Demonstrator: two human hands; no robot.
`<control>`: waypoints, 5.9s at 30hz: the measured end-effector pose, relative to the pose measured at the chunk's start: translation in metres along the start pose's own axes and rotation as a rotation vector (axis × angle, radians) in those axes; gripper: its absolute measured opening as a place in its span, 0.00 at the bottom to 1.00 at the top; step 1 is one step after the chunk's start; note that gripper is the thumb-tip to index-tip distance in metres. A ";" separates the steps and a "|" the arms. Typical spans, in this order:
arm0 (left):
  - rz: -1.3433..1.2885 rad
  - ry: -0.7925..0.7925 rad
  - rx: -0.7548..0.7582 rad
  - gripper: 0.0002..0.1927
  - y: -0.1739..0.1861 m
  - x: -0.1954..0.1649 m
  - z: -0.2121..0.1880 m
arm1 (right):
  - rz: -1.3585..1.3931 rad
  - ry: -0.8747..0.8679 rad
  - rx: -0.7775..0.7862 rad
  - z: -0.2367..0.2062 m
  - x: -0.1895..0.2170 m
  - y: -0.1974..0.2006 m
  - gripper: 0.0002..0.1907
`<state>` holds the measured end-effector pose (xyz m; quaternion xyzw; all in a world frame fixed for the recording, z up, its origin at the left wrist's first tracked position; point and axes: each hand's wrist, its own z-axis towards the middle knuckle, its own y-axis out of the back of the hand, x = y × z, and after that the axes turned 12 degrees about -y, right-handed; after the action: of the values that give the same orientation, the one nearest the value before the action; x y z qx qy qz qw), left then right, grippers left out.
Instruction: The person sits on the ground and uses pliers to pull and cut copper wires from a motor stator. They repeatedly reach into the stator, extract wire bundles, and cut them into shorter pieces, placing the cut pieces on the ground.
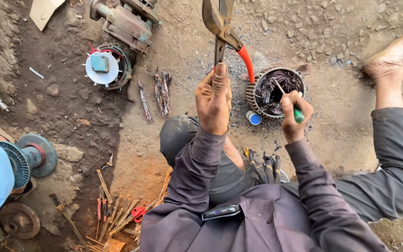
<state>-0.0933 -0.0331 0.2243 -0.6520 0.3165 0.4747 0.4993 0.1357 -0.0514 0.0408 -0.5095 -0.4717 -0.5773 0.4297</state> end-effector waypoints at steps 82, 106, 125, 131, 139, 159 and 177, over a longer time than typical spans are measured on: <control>0.104 0.377 0.207 0.29 -0.033 0.156 -0.099 | -0.605 -0.379 -0.068 -0.106 -0.073 0.128 0.22; 0.495 0.231 -0.037 0.33 -0.021 0.260 -0.163 | 0.046 -1.303 0.603 -0.043 0.045 0.124 0.29; 0.206 0.528 0.157 0.39 -0.048 0.260 -0.148 | -0.388 -1.397 0.705 0.027 0.061 0.083 0.18; 0.420 0.718 0.200 0.44 -0.048 0.265 -0.144 | -0.399 -1.500 0.613 0.044 0.074 0.070 0.21; 0.463 0.562 0.190 0.50 -0.048 0.272 -0.136 | -0.666 -1.633 0.653 0.055 0.032 0.069 0.24; 0.340 0.433 -0.021 0.30 -0.067 0.256 -0.128 | -0.772 -1.490 0.370 0.010 -0.040 0.086 0.27; 0.868 -0.102 0.423 0.08 -0.062 0.190 -0.094 | -0.198 -1.202 0.320 -0.219 -0.063 0.163 0.17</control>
<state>0.0563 -0.0921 0.0731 -0.3196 0.6240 0.5959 0.3916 0.2623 -0.2958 -0.0124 -0.6282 -0.7563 -0.1493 0.1050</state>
